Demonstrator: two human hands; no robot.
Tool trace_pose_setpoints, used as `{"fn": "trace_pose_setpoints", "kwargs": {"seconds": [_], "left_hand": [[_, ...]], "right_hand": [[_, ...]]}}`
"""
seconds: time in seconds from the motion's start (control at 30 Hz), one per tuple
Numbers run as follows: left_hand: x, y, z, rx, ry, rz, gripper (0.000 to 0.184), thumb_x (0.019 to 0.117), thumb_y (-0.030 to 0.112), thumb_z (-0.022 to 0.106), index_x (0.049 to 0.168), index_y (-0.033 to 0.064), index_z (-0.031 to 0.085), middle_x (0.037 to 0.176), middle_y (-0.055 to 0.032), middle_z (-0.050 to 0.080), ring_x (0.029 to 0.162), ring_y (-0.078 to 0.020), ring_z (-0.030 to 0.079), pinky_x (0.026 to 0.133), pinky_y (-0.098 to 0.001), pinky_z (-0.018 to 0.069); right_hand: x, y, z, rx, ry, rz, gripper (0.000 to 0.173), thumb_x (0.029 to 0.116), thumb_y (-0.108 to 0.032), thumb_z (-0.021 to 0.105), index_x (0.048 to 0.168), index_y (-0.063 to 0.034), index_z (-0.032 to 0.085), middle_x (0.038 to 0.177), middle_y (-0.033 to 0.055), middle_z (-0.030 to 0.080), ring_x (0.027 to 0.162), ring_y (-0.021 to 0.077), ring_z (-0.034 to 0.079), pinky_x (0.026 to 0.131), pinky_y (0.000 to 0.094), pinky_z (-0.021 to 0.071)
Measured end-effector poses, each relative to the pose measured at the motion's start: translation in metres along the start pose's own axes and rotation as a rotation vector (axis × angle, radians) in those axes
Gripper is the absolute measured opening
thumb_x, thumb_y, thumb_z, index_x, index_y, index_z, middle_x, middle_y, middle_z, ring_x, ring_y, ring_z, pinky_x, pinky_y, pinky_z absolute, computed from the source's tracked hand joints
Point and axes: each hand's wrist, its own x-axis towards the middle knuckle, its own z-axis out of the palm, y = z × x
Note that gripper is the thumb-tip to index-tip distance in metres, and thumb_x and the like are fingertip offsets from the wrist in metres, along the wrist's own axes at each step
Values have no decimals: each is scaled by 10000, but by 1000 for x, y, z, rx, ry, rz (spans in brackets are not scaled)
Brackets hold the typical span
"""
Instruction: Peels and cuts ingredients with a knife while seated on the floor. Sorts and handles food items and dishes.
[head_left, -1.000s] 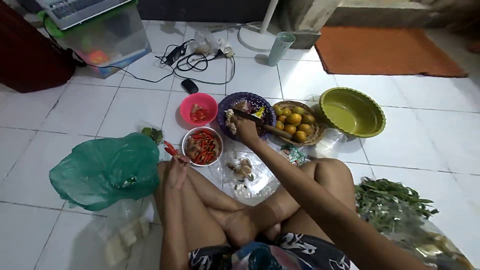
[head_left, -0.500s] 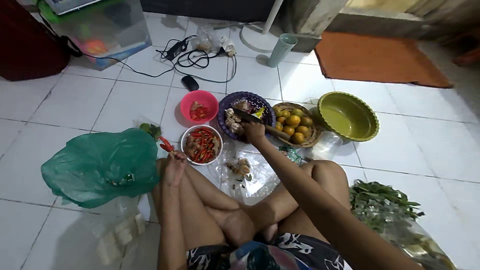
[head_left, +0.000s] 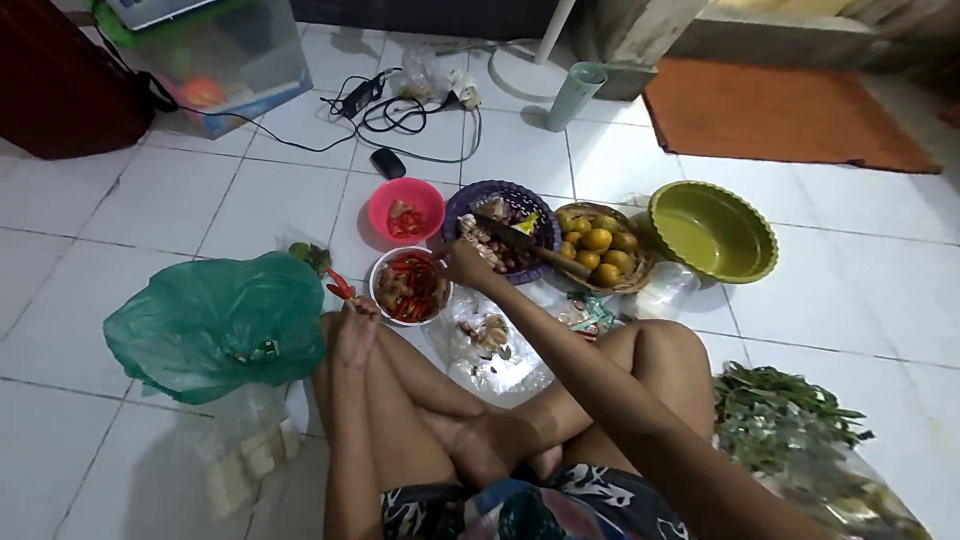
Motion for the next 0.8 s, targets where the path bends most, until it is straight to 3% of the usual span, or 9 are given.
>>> {"fn": "trace_pose_setpoints", "kwargs": {"seconds": [0.13, 0.27, 0.37, 0.47, 0.57, 0.63, 0.73, 0.8], "left_hand": [[-2, 1, -2, 1, -15, 6, 442, 1094, 141, 184, 933, 146, 596, 758, 57, 677, 738, -51, 682, 780, -214, 580], [1, -1, -2, 53, -39, 5, 407, 1098, 162, 218, 952, 151, 597, 769, 62, 676, 746, -52, 680, 786, -216, 578], [1, -1, 2, 92, -24, -13, 392, 1095, 150, 190, 977, 154, 563, 763, 75, 659, 738, -39, 669, 786, -205, 573], [-2, -1, 1, 189, -47, -27, 292, 1077, 129, 265, 1028, 147, 552, 790, 84, 660, 767, -37, 666, 816, -205, 564], [-8, -3, 3, 478, -81, -59, 316, 1059, 74, 267, 996, 115, 574, 807, 87, 661, 789, -25, 655, 825, -218, 559], [-12, -12, 2, 778, -157, -70, 275, 1036, 31, 376, 966, 55, 641, 826, 74, 678, 816, -23, 649, 848, -240, 546], [-25, -37, 13, 1213, -272, -114, 191, 1004, 42, 570, 1029, -108, 685, 905, -64, 714, 850, -40, 663, 873, -254, 545], [-39, -57, 24, 1348, -327, -185, 211, 996, 62, 612, 1064, -121, 690, 971, -143, 720, 882, -88, 670, 890, -273, 539]], "right_hand": [[-9, 20, -1, 55, -1, 5, 251, 944, -54, 688, 1161, 72, 692, 1123, 275, 690, 1063, 426, 662, 967, 594, 493], [-32, 43, -13, 145, 33, 51, 270, 988, -108, 656, 1172, 88, 679, 1125, 266, 691, 1034, 377, 678, 967, 541, 511], [-56, 57, -15, 231, 22, 83, 278, 1012, -102, 607, 1204, 96, 650, 1155, 254, 675, 996, 311, 681, 931, 451, 538], [-82, 65, -11, 323, -6, 109, 290, 1022, -74, 569, 1251, 95, 621, 1182, 253, 659, 983, 285, 685, 901, 413, 556], [-108, 64, -3, 422, 4, 122, 277, 1029, -65, 551, 1245, 93, 622, 1125, 222, 676, 929, 224, 687, 855, 364, 566], [-125, 60, 5, 493, 43, 105, 263, 1023, -52, 550, 1224, 100, 626, 1075, 199, 687, 886, 184, 681, 827, 338, 568], [-147, 50, 20, 593, 96, 52, 321, 1009, -95, 593, 1272, 90, 604, 1049, 158, 690, 849, 142, 679, 790, 307, 576], [-156, 47, 29, 664, 107, 27, 414, 994, -114, 622, 1356, 74, 555, 1133, 156, 672, 886, 139, 678, 791, 293, 577]]}}
